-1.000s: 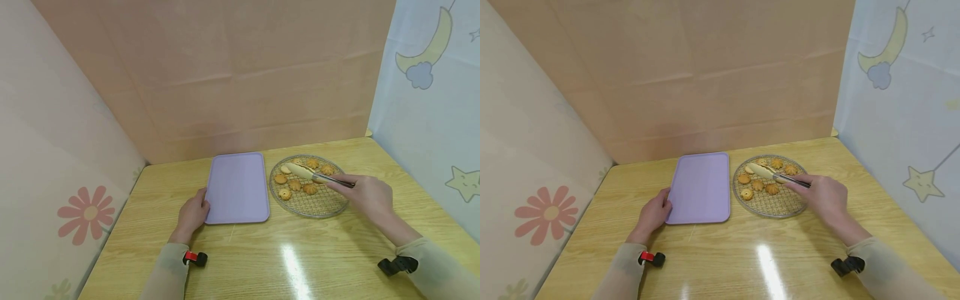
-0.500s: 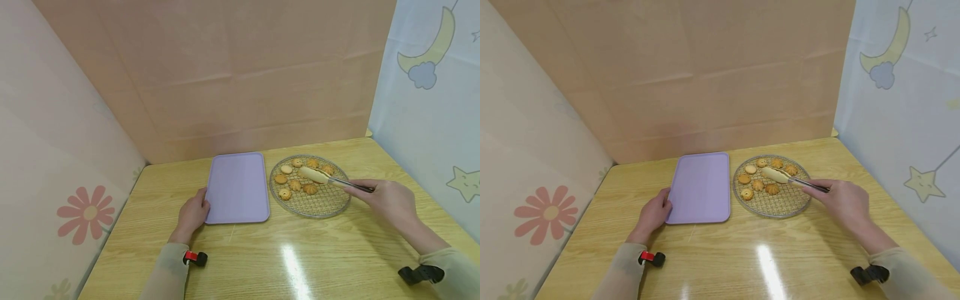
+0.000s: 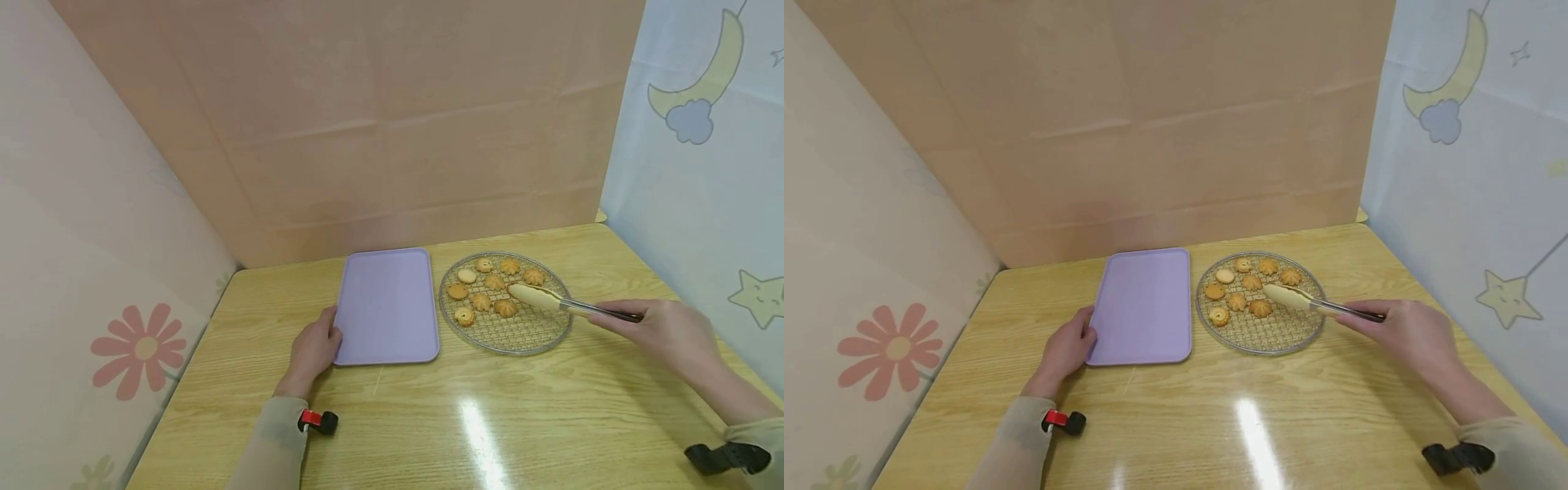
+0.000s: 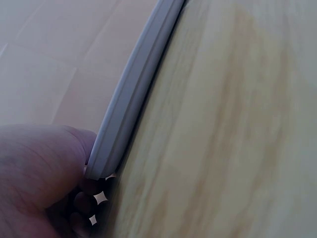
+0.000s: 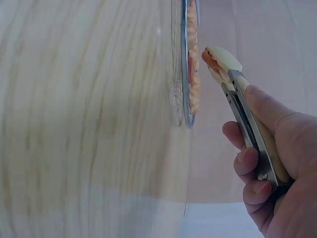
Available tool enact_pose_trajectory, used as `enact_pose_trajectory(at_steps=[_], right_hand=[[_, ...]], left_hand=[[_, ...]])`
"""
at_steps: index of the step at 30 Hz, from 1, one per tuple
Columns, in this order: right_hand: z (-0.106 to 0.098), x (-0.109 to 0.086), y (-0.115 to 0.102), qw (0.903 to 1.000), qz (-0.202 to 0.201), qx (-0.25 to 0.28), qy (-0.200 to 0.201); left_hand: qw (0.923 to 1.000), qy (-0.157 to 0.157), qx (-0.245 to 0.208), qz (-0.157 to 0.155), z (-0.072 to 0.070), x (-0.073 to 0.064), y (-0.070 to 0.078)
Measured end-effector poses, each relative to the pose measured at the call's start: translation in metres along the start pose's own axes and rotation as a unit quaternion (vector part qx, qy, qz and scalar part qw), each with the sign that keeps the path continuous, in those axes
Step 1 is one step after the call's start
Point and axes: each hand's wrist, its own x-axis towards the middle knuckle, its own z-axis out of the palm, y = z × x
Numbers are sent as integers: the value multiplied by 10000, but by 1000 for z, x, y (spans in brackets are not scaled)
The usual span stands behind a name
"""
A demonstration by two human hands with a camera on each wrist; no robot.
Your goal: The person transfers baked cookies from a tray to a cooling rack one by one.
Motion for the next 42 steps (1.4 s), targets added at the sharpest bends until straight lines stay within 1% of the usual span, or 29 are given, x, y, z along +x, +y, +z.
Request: enact_pose_trajectory(at_steps=[4,9,12,18,33,42], right_hand=[[-2,-2,8,10000,-5,-76,-63],[-2,-4,16,9997,-218,-66,-18],[-1,-3,19,9996,-274,-51,-24],[1,-3,24,9995,-270,-39,-180],[3,-5,29,9993,-278,-4,-260],[4,-5,33,9992,-166,-97,-342]], left_hand=[[10000,11,19,-11,-1,1,1],[10000,5,24,-12,-1,1,0],[10000,9,-18,-11,-1,1,0],[10000,20,-46,5,-1,1,0],[10000,68,-14,65,0,0,1],[10000,59,-13,64,0,0,0]])
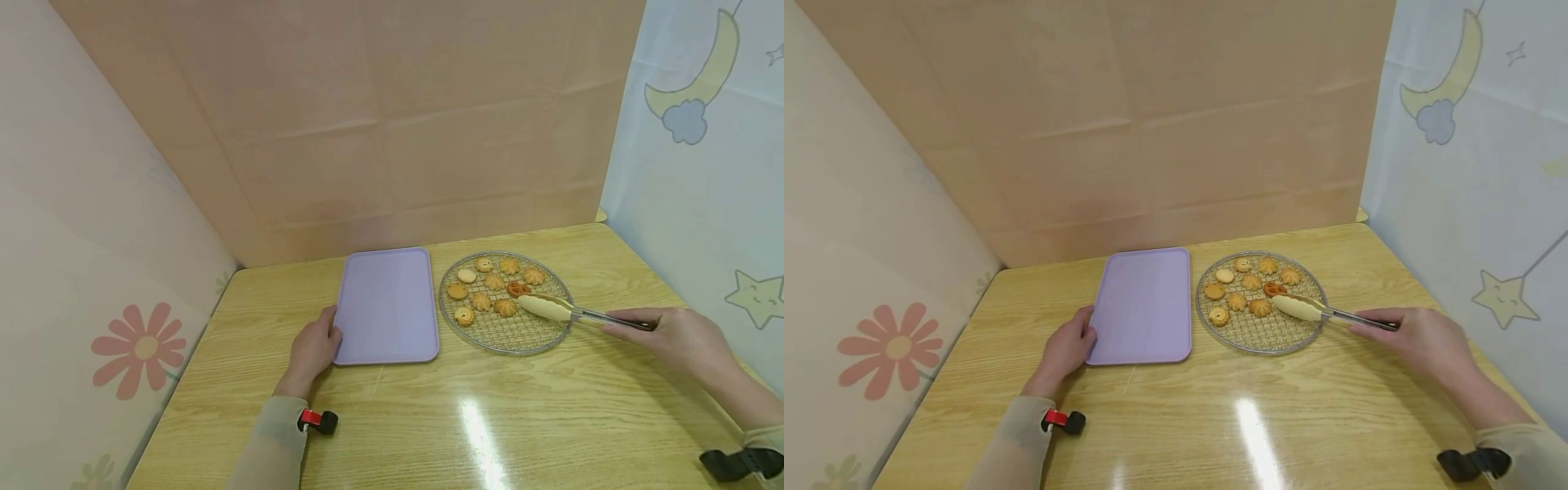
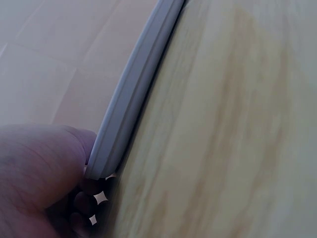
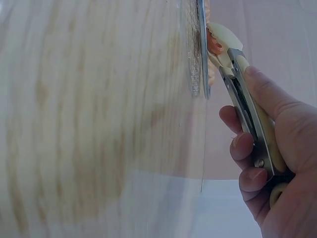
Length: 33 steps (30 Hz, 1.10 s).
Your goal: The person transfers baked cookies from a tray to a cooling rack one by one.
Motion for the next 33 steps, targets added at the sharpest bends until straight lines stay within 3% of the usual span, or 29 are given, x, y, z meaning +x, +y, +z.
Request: enact_pose_trajectory(at_steps=[16,21,33], right_hand=[[-2,-2,4,9998,37,-147,112],[-4,-2,5,9996,197,-136,145],[-7,3,-2,9983,537,-13,238]], left_hand=[[9999,54,-69,53,2,0,-2],[9994,231,-117,239,1,-3,-2],[9986,319,-171,380,3,-3,-4]])
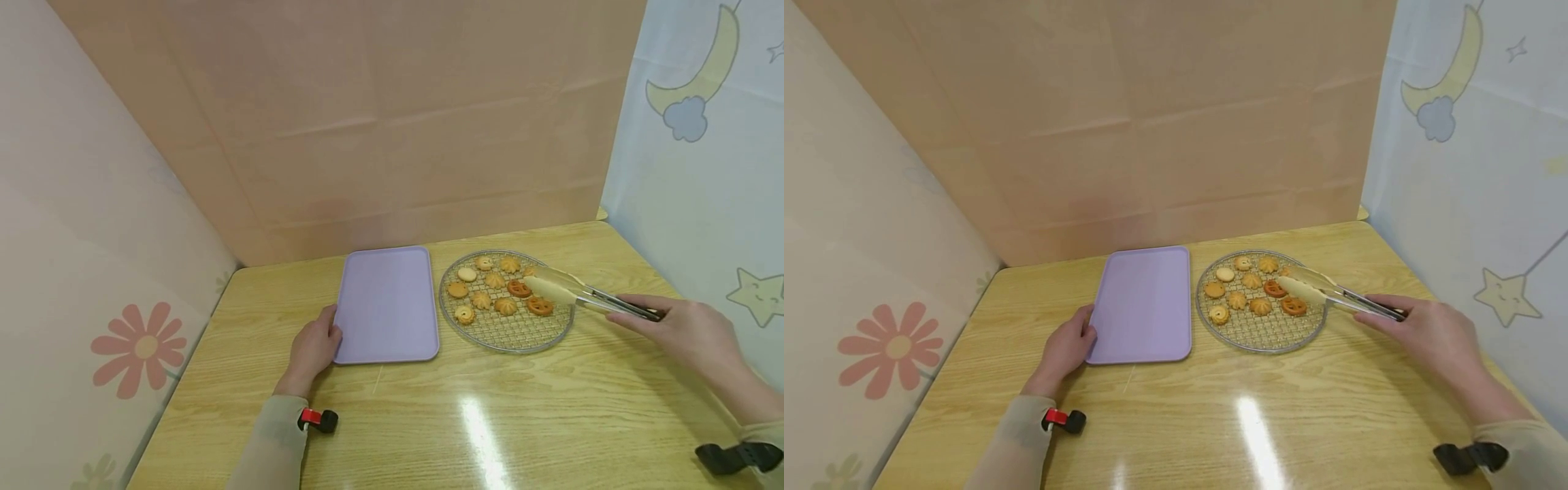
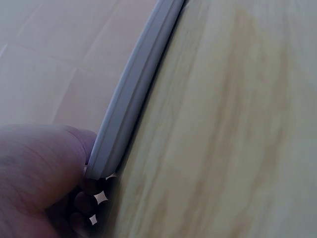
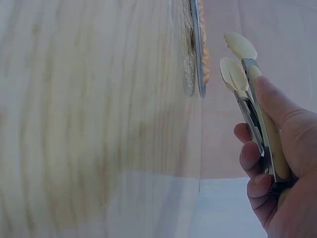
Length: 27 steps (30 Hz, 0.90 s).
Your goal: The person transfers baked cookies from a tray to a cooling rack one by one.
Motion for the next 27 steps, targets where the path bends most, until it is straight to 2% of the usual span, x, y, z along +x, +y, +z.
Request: enact_pose_trajectory(at_steps=[2,7,20,27], right_hand=[[0,2,-3,10000,12,25,36],[5,7,-14,9996,30,129,258],[29,25,-56,9982,-136,310,486],[36,30,-67,9985,250,312,370]], left_hand=[[9998,-111,20,-147,-2,0,3],[9992,-252,129,-281,0,2,3],[9993,-247,121,-268,-1,2,4],[9992,-251,110,-296,-2,2,4]])
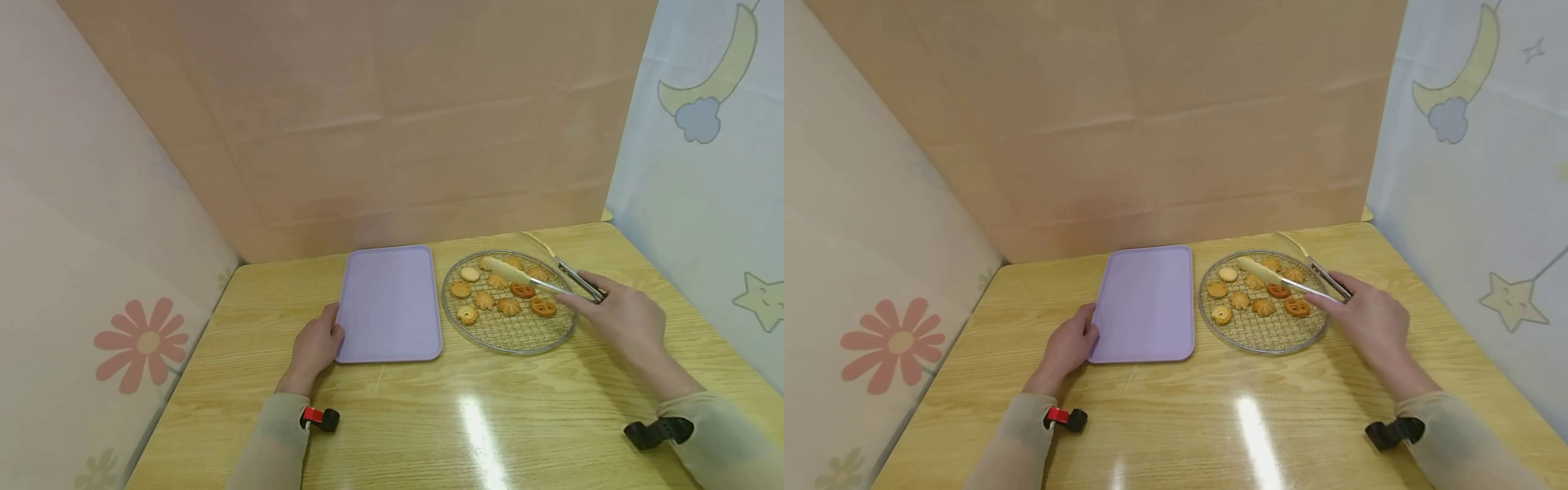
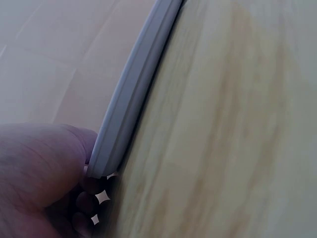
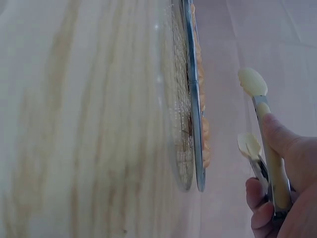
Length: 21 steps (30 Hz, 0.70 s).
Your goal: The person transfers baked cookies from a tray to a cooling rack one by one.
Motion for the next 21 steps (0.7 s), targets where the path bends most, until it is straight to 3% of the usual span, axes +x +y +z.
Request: enact_pose_trajectory(at_steps=[10,16,17,21], right_hand=[[-4,7,22,9968,786,-71,91],[-9,12,39,9946,1038,-36,62],[-10,12,42,9943,1065,-33,62],[-13,14,52,9933,1152,-74,-18]], left_hand=[[9999,111,-56,105,-1,-1,1],[9989,266,-183,333,3,-1,-7],[9987,301,-137,390,9,2,-14],[9990,258,-154,331,13,5,-20]])
